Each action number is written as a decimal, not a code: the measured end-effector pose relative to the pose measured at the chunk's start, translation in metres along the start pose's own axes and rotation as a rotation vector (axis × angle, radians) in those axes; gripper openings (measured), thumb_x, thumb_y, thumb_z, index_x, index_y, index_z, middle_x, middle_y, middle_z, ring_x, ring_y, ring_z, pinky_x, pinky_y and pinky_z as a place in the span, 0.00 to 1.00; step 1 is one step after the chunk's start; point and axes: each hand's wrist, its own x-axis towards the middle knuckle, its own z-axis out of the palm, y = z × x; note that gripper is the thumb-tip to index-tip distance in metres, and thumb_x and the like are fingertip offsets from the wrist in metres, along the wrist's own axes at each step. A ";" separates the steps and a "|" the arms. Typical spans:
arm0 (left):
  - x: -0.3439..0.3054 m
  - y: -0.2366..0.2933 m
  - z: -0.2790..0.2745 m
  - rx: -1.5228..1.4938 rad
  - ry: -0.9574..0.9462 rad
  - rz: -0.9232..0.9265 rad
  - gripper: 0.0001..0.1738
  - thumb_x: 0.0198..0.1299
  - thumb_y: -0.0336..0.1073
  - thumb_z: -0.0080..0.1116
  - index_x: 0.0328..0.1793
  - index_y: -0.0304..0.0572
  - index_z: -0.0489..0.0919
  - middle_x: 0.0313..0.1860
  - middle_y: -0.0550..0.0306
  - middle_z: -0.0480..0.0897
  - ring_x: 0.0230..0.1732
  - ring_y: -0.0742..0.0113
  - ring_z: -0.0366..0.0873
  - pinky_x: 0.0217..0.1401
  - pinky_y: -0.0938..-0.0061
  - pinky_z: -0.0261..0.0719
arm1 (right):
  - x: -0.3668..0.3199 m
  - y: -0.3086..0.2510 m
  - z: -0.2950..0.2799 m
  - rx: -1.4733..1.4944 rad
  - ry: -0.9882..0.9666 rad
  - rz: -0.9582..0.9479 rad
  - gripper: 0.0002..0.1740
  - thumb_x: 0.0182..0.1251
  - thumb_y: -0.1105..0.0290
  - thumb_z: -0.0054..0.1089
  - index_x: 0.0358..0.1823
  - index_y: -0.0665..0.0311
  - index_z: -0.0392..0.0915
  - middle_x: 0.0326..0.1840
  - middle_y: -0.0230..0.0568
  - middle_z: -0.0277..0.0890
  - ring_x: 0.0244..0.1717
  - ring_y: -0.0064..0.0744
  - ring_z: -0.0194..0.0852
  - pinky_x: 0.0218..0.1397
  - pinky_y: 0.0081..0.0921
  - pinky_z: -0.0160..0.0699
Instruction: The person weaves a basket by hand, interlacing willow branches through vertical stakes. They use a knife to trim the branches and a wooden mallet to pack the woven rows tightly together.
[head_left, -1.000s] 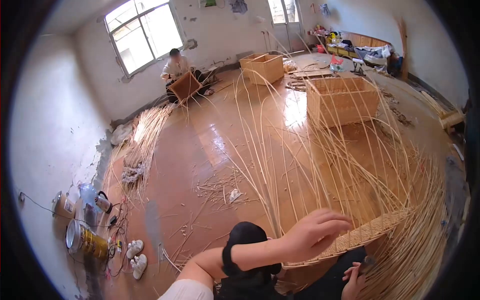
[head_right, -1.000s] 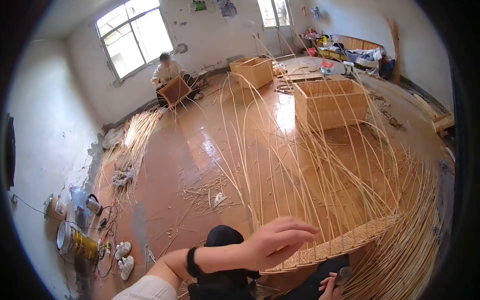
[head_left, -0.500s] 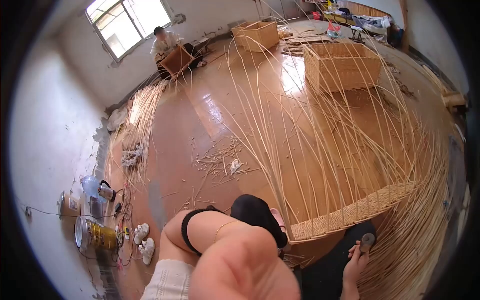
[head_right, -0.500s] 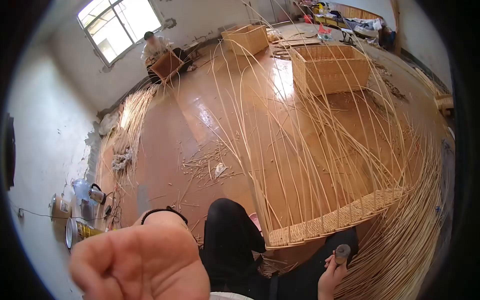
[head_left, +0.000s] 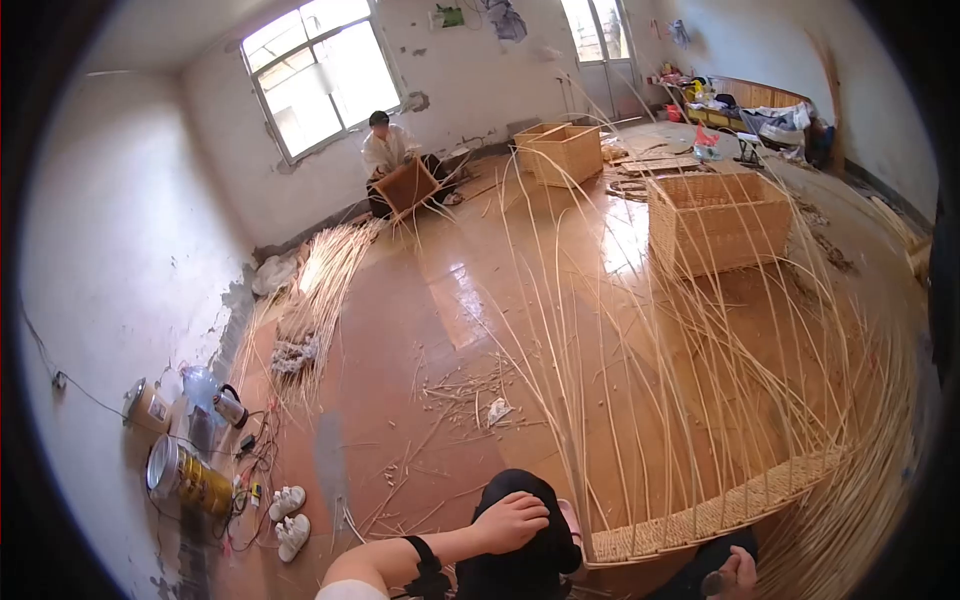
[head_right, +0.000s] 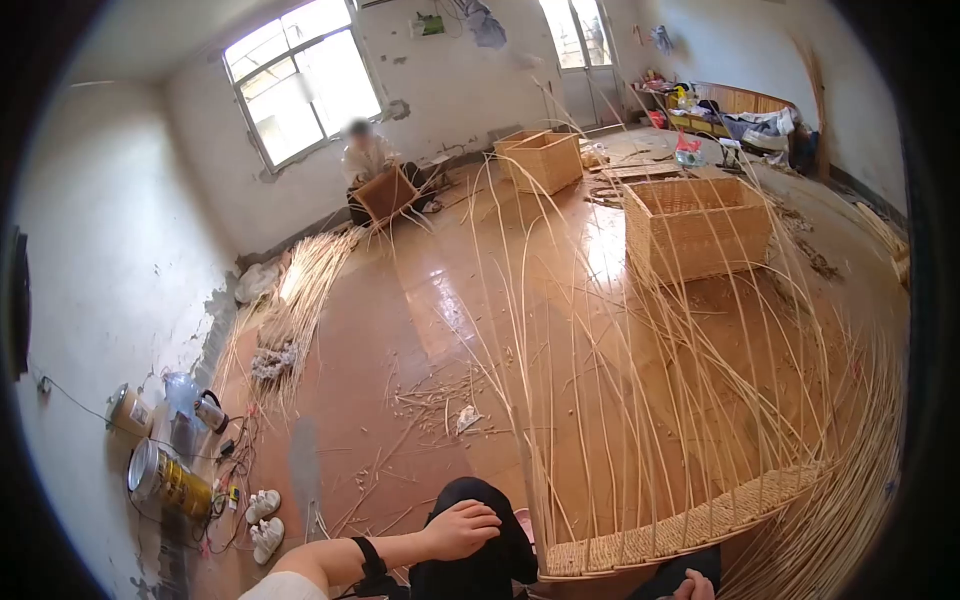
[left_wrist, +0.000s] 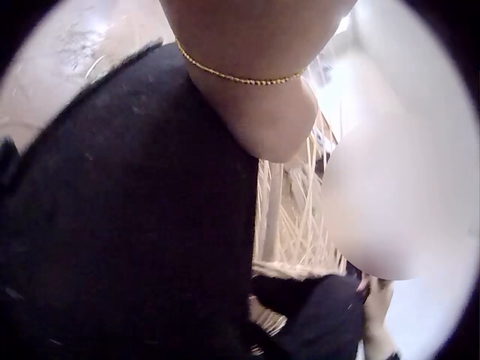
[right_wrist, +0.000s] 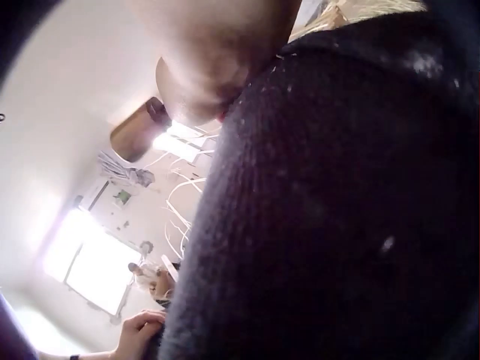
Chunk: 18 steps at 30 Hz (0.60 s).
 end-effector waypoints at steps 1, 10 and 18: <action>0.000 0.000 0.000 0.000 0.004 -0.009 0.13 0.55 0.30 0.62 0.48 0.46 0.82 0.51 0.58 0.82 0.57 0.60 0.78 0.65 0.63 0.71 | 0.002 0.001 0.004 -0.024 -0.026 -0.032 0.10 0.70 0.69 0.60 0.47 0.66 0.83 0.43 0.50 0.84 0.45 0.50 0.82 0.53 0.40 0.79; 0.008 -0.009 0.006 -0.001 0.048 -0.166 0.09 0.56 0.32 0.62 0.43 0.47 0.83 0.45 0.64 0.83 0.54 0.64 0.78 0.63 0.65 0.71 | 0.000 0.014 0.026 -0.052 -0.035 0.000 0.11 0.66 0.70 0.64 0.47 0.66 0.84 0.44 0.51 0.84 0.45 0.51 0.82 0.52 0.40 0.79; 0.024 -0.007 0.005 0.025 0.068 -0.121 0.08 0.42 0.30 0.62 0.32 0.48 0.82 0.29 0.58 0.80 0.35 0.55 0.78 0.41 0.59 0.73 | -0.003 0.015 0.028 -0.061 -0.143 0.211 0.25 0.78 0.50 0.48 0.49 0.68 0.80 0.46 0.53 0.81 0.49 0.51 0.80 0.56 0.42 0.75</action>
